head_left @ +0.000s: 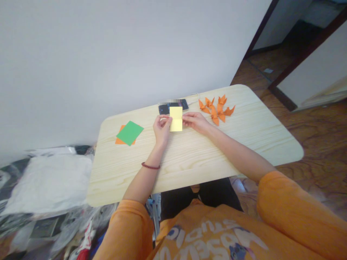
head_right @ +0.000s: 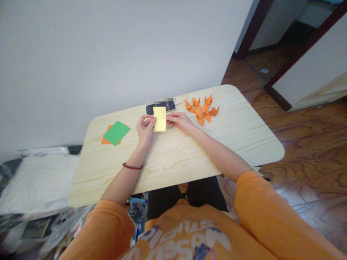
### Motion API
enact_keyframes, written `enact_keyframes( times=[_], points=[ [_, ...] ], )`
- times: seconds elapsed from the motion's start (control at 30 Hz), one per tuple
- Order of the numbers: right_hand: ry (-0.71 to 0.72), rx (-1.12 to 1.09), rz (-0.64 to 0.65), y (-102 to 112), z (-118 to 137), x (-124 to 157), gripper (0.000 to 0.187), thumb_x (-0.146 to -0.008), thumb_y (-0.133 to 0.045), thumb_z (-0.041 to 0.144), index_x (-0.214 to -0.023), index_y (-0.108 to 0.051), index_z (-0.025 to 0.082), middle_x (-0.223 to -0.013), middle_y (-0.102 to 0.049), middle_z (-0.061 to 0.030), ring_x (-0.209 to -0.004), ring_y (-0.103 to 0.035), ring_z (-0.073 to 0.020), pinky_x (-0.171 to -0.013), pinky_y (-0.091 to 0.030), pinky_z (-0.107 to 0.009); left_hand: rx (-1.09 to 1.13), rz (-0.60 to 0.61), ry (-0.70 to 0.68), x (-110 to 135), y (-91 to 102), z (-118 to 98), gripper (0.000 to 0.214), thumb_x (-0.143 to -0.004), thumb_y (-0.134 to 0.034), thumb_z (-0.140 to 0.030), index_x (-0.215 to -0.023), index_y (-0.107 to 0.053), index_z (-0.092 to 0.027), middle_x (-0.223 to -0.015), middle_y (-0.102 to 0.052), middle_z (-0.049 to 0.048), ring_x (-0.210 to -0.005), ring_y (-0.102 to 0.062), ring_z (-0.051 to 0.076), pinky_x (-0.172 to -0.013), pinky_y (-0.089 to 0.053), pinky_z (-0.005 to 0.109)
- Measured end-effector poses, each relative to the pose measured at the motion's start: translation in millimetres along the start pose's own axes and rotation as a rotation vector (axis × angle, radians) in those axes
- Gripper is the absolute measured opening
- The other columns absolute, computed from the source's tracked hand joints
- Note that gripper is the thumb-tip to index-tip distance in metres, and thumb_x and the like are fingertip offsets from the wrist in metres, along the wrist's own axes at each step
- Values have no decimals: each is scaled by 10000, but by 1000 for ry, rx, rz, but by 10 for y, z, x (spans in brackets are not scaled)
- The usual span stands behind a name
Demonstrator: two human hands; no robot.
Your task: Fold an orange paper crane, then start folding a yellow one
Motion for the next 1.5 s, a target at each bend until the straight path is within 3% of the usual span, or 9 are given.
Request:
enact_keyframes(
  times=[0.2,0.5,0.77,1.07,1.5],
  points=[
    [-8,-40,-9,8,-1,4,366,-514,-882,369,-728,-694,139,-637,-659,-3,-597,-577,-80,-603,-452,-217,-62,55,14,-17,-16,20,313,-651,-782,-373,-861,-660,-175,-734,-695,20,-659,-633,118,-629,-467,222],
    [-2,-5,-41,-12,41,34,370,-474,-887,382,-644,-651,154,-581,-610,21,-552,-533,-69,-533,-402,-204,-218,143,18,64,-121,-32,417,-532,-855,-364,-799,-598,-173,-767,-679,30,-685,-640,134,-644,-503,248],
    [4,27,-57,-15,49,33,377,-458,-880,363,-646,-633,149,-558,-581,35,-512,-477,-50,-491,-348,-199,-139,166,124,75,-143,-24,435,-507,-868,-347,-797,-603,-159,-737,-698,30,-628,-642,125,-642,-499,250],
    [18,34,-66,-17,85,45,404,-440,-878,389,-613,-598,155,-531,-543,47,-492,-442,-46,-466,-290,-206,-38,266,220,56,-131,-9,556,-574,-850,-392,-1051,-655,-181,-836,-751,68,-780,-700,181,-723,-509,275],
    [18,44,-44,-25,96,49,429,-445,-882,415,-610,-583,154,-501,-526,55,-461,-419,-39,-450,-266,-204,21,272,269,27,-107,25,614,-547,-868,-372,-1088,-646,-185,-930,-747,85,-876,-704,209,-811,-520,323]
  ],
)
Point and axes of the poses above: each hand's wrist, its own x-axis away from the middle knuckle, its own y-axis out of the back of the hand, z = x × y, the point moved 4 cm from there along -x, towards the middle knuckle
